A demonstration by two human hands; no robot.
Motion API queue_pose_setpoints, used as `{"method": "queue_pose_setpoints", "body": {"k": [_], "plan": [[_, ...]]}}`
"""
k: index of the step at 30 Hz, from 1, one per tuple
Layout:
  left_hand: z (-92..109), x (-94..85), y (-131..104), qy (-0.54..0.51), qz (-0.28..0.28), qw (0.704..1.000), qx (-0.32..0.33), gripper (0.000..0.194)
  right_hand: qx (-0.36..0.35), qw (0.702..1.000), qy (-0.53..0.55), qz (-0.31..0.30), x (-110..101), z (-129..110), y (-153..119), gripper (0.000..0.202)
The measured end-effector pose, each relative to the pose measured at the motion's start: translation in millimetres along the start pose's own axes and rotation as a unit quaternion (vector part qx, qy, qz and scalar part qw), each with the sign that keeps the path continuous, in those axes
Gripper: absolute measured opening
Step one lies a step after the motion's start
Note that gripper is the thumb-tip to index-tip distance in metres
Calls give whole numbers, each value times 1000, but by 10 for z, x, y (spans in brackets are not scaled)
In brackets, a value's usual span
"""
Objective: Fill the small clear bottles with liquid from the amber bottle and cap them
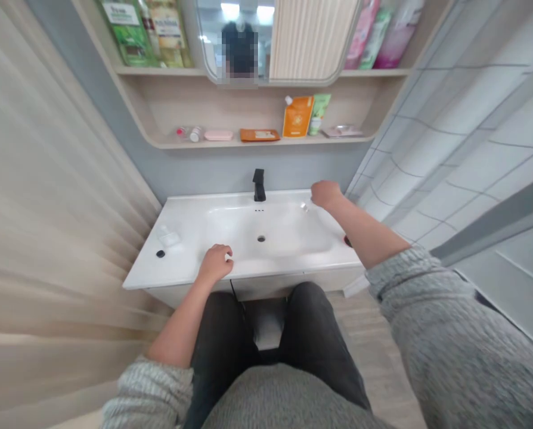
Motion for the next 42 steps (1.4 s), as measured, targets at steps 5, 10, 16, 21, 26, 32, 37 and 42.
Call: {"method": "queue_pose_setpoints", "body": {"k": [5,10,16,21,26,32,37,42], "plan": [[-18,-24,-10,-112,33,993,7,44,-183,982,39,40,-226,-897,-549,33],[170,123,65,-277,22,960,24,96,-323,943,76,38,-203,-1679,-1124,28],[396,314,221,-353,67,932,-46,74,-350,934,46,58,-284,-2036,-1483,32],[481,268,217,-358,35,932,-44,85,-388,918,48,65,-239,-2108,-1621,28],[452,260,158,-312,13,946,-88,72,-429,894,107,75,-135,-2114,-1653,26],[402,276,157,-292,55,950,-100,85,-272,942,187,60,55,-2017,-1487,59],[376,255,167,-306,72,945,-86,78,-260,953,150,48,136,-2179,-1434,68],[352,231,157,-325,55,941,-83,75,-336,929,142,66,108,-2279,-1384,58]]}}
Point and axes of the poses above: each hand's wrist, its own y-axis towards the middle knuckle, its own x-axis out of the palm, z = x × y, the point moved 6 cm from there along y, towards the middle knuckle, and after that the axes turned 4 degrees about -y, right-handed, at the moved point
